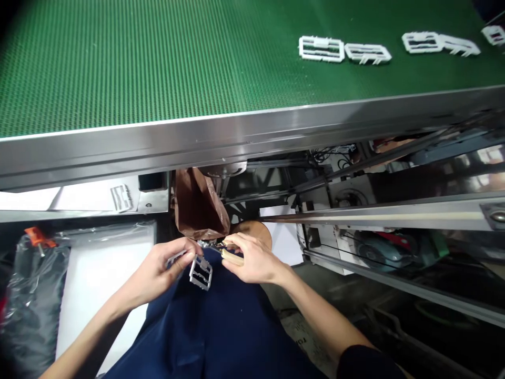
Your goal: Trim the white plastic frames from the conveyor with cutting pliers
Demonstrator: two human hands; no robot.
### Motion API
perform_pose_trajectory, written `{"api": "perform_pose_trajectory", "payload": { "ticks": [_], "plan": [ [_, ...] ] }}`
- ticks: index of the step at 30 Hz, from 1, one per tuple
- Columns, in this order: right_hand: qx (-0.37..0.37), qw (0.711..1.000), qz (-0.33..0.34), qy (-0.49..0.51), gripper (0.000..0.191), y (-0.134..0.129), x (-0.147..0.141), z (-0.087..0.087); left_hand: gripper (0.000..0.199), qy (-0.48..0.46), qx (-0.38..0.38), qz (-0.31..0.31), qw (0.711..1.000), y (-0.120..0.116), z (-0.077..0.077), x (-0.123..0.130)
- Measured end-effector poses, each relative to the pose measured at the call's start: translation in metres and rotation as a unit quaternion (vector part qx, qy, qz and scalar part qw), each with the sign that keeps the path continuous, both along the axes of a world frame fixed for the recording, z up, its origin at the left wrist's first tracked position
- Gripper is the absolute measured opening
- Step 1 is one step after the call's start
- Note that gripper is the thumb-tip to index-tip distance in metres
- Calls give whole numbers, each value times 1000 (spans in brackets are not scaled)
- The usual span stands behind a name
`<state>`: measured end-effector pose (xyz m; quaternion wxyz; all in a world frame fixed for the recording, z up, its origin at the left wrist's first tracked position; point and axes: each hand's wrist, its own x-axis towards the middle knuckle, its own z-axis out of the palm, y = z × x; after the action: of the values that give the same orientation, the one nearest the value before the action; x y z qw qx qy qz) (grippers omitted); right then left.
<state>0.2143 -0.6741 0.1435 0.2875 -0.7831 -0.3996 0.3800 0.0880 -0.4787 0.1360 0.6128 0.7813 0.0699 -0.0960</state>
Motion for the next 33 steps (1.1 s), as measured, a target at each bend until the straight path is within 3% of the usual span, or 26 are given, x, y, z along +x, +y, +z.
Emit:
{"api": "perform_pose_trajectory", "payload": {
  "ticks": [5, 11, 21, 28, 33],
  "plan": [
    [-78, 967, 145, -193, 30, -5, 20, 39, 23, 8, 26, -14, 1000, -2, 2, 2],
    [-119, 936, 221, -245, 30, 5, 22, 56, 24, 4, 33, -16, 999, -5, 6, 4],
    [-154, 904, 259, -303, 27, 12, 25, 78, 22, -3, 42, -18, 999, -7, 12, 9],
    [-171, 897, 281, -295, 24, 15, 26, 83, 22, -5, 41, -17, 999, -10, 12, 10],
    [-168, 877, 309, -328, 26, 20, 26, 91, 23, -9, 54, -19, 998, -12, 14, 12]
  ]
}}
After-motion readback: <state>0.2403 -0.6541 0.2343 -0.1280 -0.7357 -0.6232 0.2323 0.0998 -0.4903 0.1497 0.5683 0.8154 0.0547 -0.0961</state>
